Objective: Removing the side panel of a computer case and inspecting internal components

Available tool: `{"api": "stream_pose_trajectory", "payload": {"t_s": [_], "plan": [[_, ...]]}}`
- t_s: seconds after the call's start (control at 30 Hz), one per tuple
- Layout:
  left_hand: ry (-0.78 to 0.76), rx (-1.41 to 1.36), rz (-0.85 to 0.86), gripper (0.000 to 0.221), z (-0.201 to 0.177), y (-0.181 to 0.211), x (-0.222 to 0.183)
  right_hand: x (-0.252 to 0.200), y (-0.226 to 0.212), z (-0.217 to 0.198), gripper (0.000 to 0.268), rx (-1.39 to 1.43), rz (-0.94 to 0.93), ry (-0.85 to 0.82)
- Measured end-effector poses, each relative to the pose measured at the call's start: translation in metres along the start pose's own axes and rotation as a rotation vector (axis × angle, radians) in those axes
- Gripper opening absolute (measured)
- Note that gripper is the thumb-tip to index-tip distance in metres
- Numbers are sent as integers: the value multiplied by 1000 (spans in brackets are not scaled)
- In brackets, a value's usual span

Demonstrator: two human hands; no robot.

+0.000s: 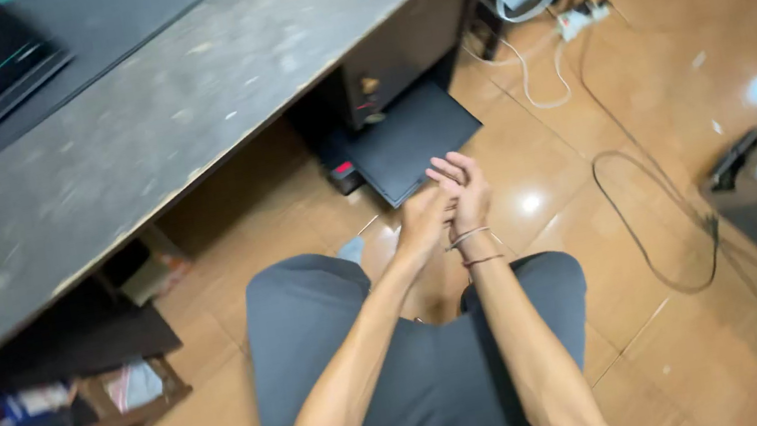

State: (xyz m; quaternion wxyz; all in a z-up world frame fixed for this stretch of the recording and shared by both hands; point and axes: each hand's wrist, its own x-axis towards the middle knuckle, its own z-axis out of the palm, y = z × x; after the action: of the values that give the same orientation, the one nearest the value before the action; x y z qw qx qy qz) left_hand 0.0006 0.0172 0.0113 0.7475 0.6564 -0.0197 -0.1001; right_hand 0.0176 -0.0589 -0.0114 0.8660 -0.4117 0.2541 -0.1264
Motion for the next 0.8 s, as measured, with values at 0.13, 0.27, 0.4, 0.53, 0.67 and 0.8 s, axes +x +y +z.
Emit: {"api": "stream_pose_trajectory", "payload": {"t_s": [0.13, 0.27, 0.4, 0.53, 0.67, 0.8], "plan": [[129, -67, -92, 29, -61, 77, -33, -28, -9, 37, 30, -4, -42, -40], [164, -59, 67, 37, -108, 120, -65, -80, -29, 82, 52, -61, -110, -272], [244, -83, 242, 29, -141, 190, -124, -120, -51, 129, 38, -78, -73, -497], [266, -79, 377, 19, -172, 231, -177, -150, -60, 162, 36, -79, -81, -686], [277, -103, 474, 28, -207, 249, -206, -162, -48, 206, 36, -198, -102, -789], [286, -145, 525, 35, -242, 273, -201, -116, -14, 274, 29, -278, -112, -883]]}}
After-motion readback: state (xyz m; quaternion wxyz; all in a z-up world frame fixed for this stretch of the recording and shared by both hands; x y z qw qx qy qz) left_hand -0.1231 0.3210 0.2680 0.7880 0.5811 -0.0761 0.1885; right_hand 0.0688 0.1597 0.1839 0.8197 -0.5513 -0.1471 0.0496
